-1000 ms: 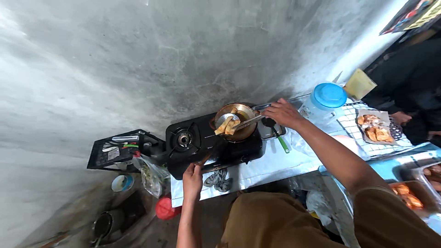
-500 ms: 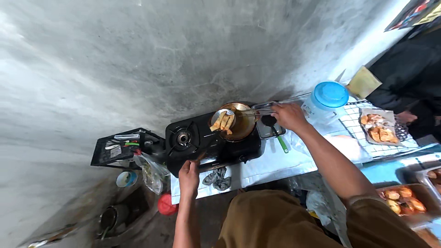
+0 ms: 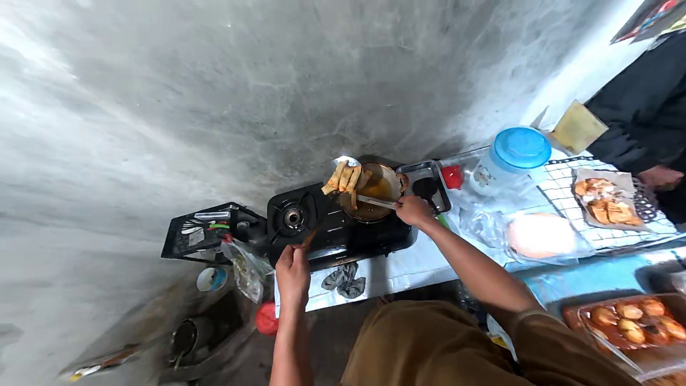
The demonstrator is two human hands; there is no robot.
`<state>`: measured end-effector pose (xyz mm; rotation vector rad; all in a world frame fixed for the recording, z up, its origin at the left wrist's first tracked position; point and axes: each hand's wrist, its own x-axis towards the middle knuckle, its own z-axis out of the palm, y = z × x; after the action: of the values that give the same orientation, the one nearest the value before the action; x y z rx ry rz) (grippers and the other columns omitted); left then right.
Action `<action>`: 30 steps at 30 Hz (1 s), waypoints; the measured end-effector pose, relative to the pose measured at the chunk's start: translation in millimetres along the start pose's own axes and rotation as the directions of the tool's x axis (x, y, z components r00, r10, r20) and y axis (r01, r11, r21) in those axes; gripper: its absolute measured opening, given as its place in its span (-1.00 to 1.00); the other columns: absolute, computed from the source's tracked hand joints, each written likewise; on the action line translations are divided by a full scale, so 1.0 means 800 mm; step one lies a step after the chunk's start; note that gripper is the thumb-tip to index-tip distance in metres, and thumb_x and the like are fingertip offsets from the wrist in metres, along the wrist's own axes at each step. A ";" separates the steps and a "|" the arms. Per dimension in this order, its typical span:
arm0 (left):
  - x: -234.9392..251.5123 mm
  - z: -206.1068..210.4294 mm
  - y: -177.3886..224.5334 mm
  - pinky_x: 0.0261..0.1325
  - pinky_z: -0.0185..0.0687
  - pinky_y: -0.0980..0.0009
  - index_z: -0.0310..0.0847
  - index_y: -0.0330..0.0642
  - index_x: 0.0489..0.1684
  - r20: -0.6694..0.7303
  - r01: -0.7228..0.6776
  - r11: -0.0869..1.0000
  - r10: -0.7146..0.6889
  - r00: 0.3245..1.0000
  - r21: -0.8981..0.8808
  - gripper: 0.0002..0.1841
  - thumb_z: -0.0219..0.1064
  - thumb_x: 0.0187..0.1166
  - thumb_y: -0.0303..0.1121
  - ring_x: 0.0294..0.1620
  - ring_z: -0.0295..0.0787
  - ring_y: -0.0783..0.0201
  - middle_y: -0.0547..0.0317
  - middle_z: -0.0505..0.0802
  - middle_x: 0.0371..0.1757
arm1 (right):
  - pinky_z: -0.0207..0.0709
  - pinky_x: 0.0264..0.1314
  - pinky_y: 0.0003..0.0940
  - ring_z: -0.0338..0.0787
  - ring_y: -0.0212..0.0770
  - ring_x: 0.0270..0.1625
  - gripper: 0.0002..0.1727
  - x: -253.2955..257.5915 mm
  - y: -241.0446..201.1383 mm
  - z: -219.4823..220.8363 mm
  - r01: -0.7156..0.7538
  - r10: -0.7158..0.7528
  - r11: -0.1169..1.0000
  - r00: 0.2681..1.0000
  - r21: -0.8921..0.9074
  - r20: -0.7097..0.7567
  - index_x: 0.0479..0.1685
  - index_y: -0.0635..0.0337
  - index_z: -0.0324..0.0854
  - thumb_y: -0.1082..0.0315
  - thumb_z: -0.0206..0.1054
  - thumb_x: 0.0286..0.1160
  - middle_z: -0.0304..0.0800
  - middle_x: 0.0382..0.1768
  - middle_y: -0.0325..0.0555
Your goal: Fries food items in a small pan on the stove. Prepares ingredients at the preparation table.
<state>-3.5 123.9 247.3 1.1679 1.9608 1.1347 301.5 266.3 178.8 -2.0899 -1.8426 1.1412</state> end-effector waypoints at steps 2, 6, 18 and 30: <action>-0.003 0.000 -0.005 -0.68 0.30 0.46 0.62 -0.15 -0.32 -0.006 0.005 1.000 -0.005 1.000 -0.012 -0.70 -0.01 0.76 -0.30 -0.76 0.33 0.43 0.37 0.48 -0.68 | 0.57 0.19 0.30 0.81 0.17 0.17 -0.55 0.000 -0.002 0.001 -0.006 0.006 1.000 1.000 -0.002 0.000 -0.06 0.16 0.80 -0.03 0.17 0.71 0.85 -0.01 0.15; -0.008 0.001 -0.011 -0.68 0.29 0.47 0.62 -0.15 -0.32 -0.015 0.029 0.999 -0.030 0.999 -0.012 -0.70 0.00 0.77 -0.31 -0.76 0.33 0.43 0.35 0.48 -0.68 | 0.59 0.16 0.28 0.82 0.16 0.14 -0.55 -0.004 -0.004 0.001 -0.020 0.020 1.000 1.000 0.003 -0.007 -0.11 0.18 0.79 -0.02 0.15 0.73 0.85 -0.04 0.15; -0.008 0.004 -0.017 -0.69 0.30 0.46 0.62 -0.15 -0.32 0.001 0.019 1.000 -0.019 1.000 -0.010 -0.70 0.01 0.76 -0.30 -0.78 0.33 0.43 0.35 0.47 -0.70 | 0.59 0.21 0.28 0.81 0.17 0.20 -0.52 -0.012 -0.018 0.018 -0.021 0.021 1.000 1.000 0.024 -0.008 -0.02 0.18 0.78 -0.05 0.14 0.75 0.84 0.03 0.16; -0.003 0.015 -0.030 -0.67 0.28 0.45 0.60 -0.16 -0.32 0.028 0.041 0.999 -0.041 0.999 -0.007 -0.70 0.00 0.78 -0.31 -0.77 0.31 0.42 0.35 0.44 -0.70 | 0.57 0.32 0.27 0.82 0.04 0.25 -0.62 -0.018 0.025 0.019 -0.008 0.010 0.999 0.999 0.048 -0.038 0.18 -0.07 0.82 0.01 0.18 0.70 0.89 0.11 -0.06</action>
<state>-2.2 120.2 220.5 1.1285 1.9487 1.0988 308.9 242.9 163.8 -2.0811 -1.7733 1.1273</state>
